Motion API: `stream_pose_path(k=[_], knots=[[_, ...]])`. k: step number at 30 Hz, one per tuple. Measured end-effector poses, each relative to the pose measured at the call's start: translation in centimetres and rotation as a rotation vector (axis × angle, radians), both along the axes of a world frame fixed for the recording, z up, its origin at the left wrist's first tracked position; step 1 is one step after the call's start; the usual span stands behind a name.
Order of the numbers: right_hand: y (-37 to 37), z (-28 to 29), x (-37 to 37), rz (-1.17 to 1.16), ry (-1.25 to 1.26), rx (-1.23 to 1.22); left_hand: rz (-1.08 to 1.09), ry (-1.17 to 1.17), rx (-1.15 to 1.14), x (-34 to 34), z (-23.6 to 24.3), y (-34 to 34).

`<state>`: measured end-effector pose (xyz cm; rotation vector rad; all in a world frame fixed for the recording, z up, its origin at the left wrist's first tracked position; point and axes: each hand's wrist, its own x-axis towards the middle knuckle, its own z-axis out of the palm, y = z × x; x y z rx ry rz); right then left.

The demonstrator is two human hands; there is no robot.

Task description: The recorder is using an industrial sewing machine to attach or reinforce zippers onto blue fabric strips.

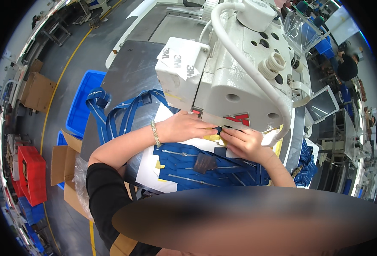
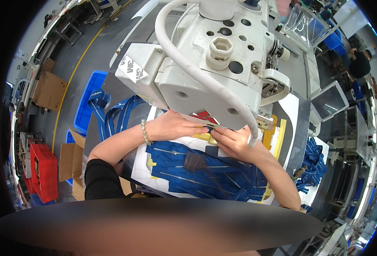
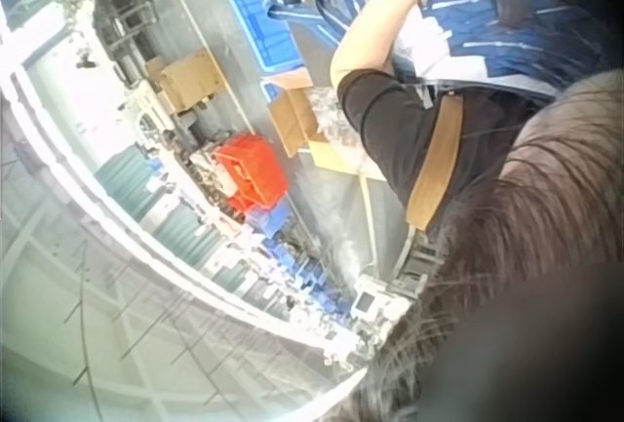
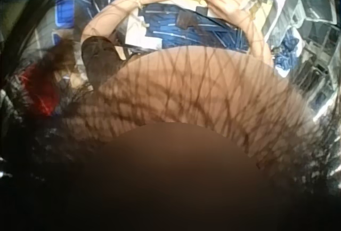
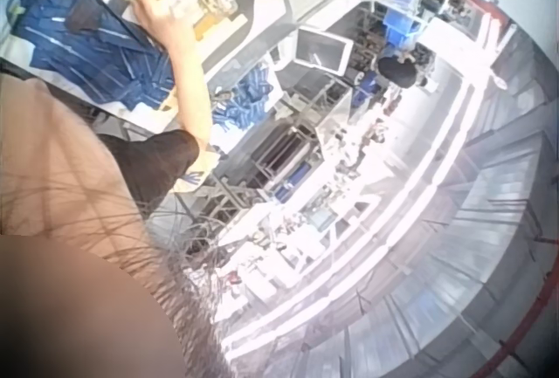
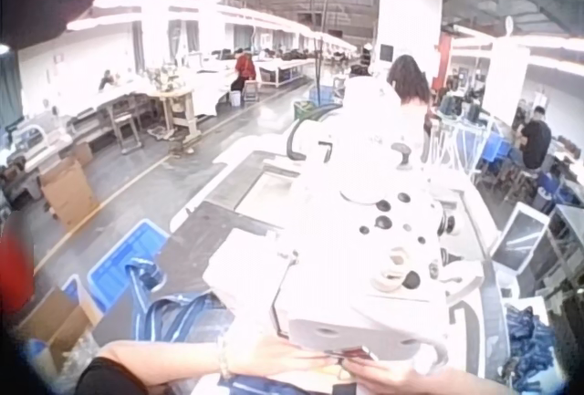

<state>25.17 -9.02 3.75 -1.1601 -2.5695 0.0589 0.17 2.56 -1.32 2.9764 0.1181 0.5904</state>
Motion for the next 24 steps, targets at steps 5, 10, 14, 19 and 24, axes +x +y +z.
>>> stream_pose_path(k=[5, 10, 14, 19, 24], knots=[[0.9, -0.1, 0.4, 0.058, 0.035, -0.081, -0.065, -0.039, -0.069, 0.2, 1.3, 0.2], [1.2, 0.7, 0.4, 0.092, 0.034, -0.174, -0.059, 0.046, -0.154, 0.1, 1.2, 0.0], [1.2, 0.2, 0.3, 0.073, 0.023, -0.180, 0.010, 0.091, -0.141, -0.2, 0.8, -0.8], [0.5, 0.5, -1.7, 0.001, -0.002, 0.012, 0.068, 0.043, -0.023, -0.5, 0.5, -1.1], [-0.3, 0.2, -2.7, -0.119, -0.054, 0.071, 0.043, -0.128, 0.129, -0.5, 1.3, -1.4]])
